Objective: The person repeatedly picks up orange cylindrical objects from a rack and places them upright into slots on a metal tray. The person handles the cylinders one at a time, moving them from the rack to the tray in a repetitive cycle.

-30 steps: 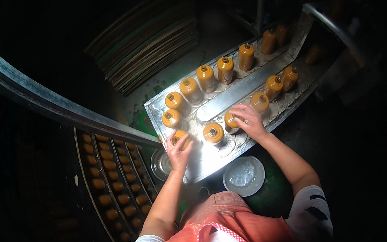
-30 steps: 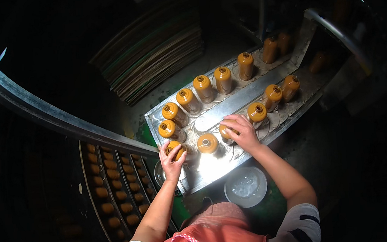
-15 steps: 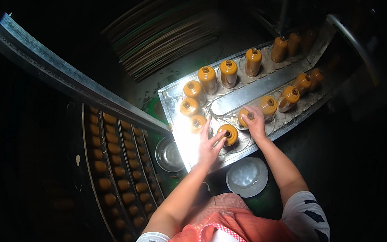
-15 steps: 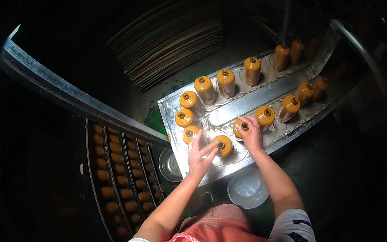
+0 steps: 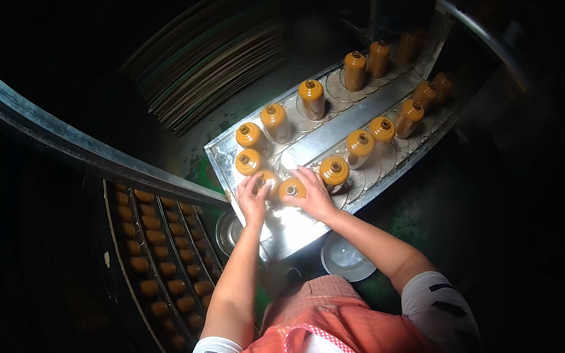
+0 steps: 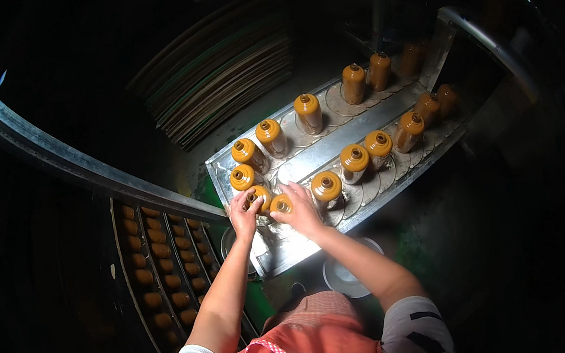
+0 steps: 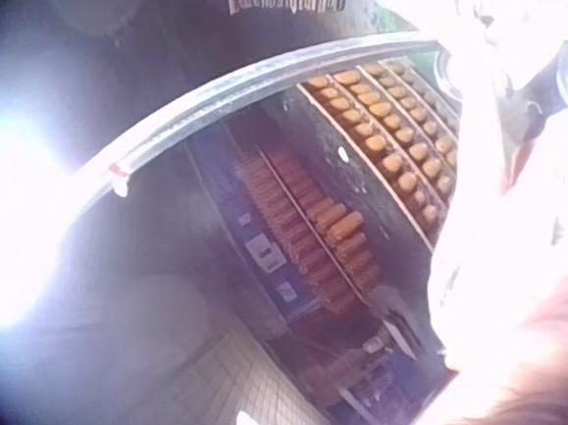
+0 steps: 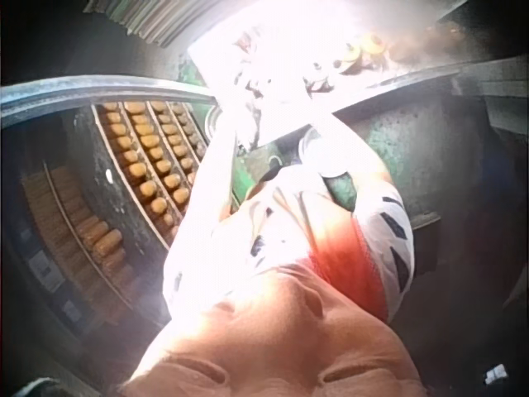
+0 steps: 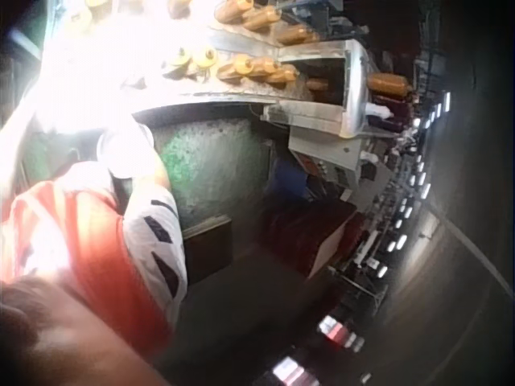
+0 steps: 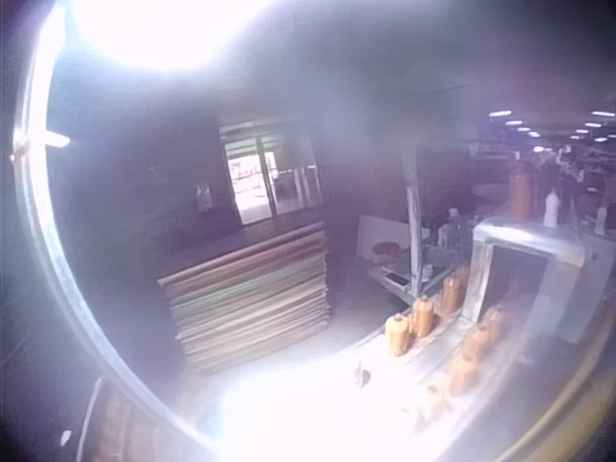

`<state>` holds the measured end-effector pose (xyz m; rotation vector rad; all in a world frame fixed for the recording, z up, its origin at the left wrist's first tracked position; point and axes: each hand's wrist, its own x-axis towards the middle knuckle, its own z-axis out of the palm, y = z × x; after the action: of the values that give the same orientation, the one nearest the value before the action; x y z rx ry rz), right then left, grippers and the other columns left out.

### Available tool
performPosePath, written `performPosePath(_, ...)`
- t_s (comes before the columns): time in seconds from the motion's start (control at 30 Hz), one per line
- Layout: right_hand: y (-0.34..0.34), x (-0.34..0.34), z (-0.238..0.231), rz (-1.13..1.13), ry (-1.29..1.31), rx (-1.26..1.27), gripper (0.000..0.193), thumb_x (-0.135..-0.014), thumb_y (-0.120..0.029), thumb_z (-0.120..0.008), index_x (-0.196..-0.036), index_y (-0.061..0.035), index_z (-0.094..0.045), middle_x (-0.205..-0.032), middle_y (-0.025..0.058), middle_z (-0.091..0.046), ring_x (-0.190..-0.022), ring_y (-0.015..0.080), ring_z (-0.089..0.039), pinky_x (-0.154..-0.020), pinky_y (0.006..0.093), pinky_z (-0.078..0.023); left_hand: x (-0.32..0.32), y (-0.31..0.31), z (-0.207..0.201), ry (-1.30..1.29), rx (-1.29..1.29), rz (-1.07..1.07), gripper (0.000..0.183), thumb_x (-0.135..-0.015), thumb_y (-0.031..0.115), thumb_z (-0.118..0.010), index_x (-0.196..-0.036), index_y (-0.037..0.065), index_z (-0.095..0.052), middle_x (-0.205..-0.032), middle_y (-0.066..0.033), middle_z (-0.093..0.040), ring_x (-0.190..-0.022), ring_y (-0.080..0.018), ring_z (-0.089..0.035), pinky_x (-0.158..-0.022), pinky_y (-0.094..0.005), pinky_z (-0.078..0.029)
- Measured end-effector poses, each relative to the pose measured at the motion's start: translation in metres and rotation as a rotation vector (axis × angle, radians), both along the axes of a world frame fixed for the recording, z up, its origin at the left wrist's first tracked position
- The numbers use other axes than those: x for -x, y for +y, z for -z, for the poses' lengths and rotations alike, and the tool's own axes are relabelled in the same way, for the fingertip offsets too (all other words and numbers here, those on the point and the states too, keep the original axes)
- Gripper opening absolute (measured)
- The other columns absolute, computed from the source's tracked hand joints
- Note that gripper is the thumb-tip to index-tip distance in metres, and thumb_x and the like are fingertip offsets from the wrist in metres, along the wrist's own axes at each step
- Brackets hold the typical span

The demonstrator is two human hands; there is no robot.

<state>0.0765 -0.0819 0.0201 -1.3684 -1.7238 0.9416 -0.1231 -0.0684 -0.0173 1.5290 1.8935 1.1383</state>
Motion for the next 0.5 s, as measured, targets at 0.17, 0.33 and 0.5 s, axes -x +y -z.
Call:
performPosePath(0.17,0.012,0.012,0.047,0.098,-0.004,-0.097,0.042,-0.080,-0.021,-0.078,-0.120,-0.0151,-0.071,-0.130,0.0135,-0.055,-0.122,0.0315,-0.050,-0.105,0.0403,-0.040,-0.011,-0.029,-0.002,-0.112,0.004,-0.029,0.035,-0.077,0.015,-0.081,-0.110,0.009,-0.073,-0.127,-0.0116,-0.054,-0.120,-0.0268,-0.053,-0.102,-0.0350,-0.044)
performPosePath(0.33,0.023,-0.019,0.054,0.268,0.085,-0.203,0.026,-0.079,-0.013,-0.077,-0.105,-0.0138,-0.075,-0.111,0.0093,-0.062,-0.111,0.0264,-0.056,-0.097,0.0370,-0.045,-0.037,-0.041,-0.011,-0.019,-0.012,0.016,0.037,-0.075,0.019,-0.084,-0.109,0.009,-0.072,-0.125,-0.0148,-0.057,-0.118,-0.0321,-0.054,-0.100,-0.0394,-0.044)
performPosePath(0.5,0.036,-0.055,0.048,0.372,-0.041,-0.209,0.030,-0.079,-0.020,-0.080,-0.106,-0.0128,-0.073,-0.115,0.0106,-0.061,-0.113,0.0298,-0.053,-0.100,0.0393,-0.043,-0.046,-0.045,-0.027,0.181,-0.209,0.089,0.055,-0.074,0.016,-0.086,-0.126,0.011,-0.067,-0.123,-0.0111,-0.057,-0.117,-0.0291,-0.052,-0.100,-0.0383,-0.045)
